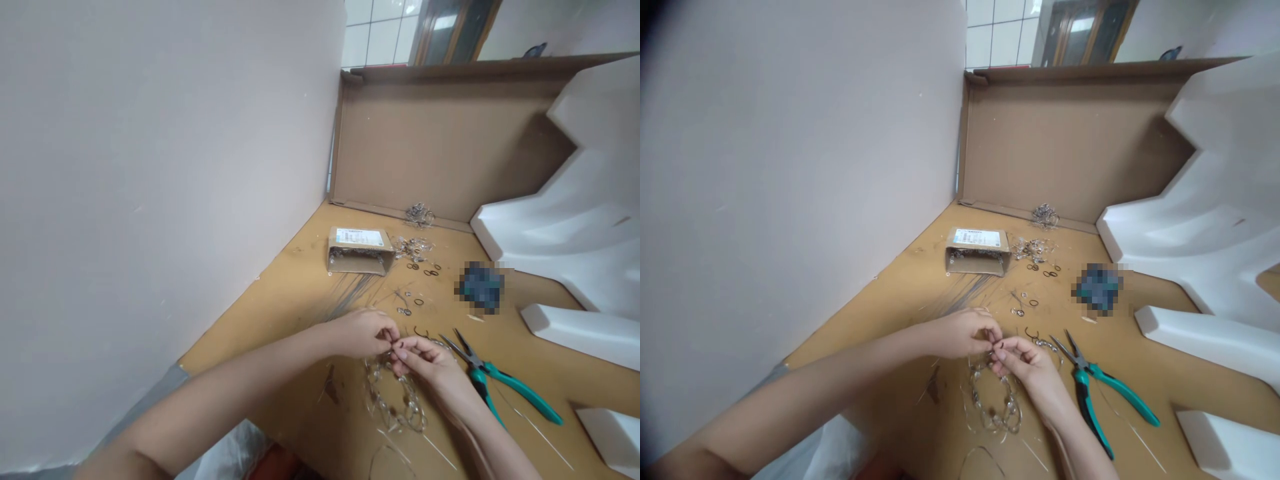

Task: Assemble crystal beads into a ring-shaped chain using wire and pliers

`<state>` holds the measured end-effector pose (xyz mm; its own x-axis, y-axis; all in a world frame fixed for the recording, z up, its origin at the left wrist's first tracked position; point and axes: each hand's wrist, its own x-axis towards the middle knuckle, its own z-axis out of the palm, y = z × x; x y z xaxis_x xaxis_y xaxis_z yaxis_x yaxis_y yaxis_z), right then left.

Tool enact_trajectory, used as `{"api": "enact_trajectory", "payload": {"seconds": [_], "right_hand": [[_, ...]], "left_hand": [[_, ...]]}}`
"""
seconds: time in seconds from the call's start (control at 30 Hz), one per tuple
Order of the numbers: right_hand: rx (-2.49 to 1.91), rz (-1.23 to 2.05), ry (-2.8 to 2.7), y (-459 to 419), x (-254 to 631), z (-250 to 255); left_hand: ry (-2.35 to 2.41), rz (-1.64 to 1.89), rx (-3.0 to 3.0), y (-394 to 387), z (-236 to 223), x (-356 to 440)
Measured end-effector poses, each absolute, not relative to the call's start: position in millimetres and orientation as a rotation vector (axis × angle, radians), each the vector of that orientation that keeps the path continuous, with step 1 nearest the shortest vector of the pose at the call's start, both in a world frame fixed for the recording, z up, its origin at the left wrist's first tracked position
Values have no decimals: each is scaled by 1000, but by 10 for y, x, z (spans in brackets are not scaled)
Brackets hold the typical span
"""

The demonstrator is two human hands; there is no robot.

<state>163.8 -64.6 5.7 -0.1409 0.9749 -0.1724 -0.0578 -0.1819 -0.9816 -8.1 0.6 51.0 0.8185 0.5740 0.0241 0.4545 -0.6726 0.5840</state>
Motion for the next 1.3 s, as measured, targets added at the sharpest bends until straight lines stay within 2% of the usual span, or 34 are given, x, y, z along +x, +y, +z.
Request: {"api": "enact_trajectory", "payload": {"seconds": [0.63,0.77,0.97,1.3], "right_hand": [[-1158,1561,-1205,-661,1654,41],[-1152,1563,-1189,-654,1661,17],[-1151,1548,-1180,-642,1662,-27],[-1108,1508,-1251,-638,1614,-77]], "left_hand": [[734,212,2407,42,428,-122],[655,304,2434,62,394,-127],[795,397,2342,28,426,-163],[818,331,2424,-51,429,-135]]}}
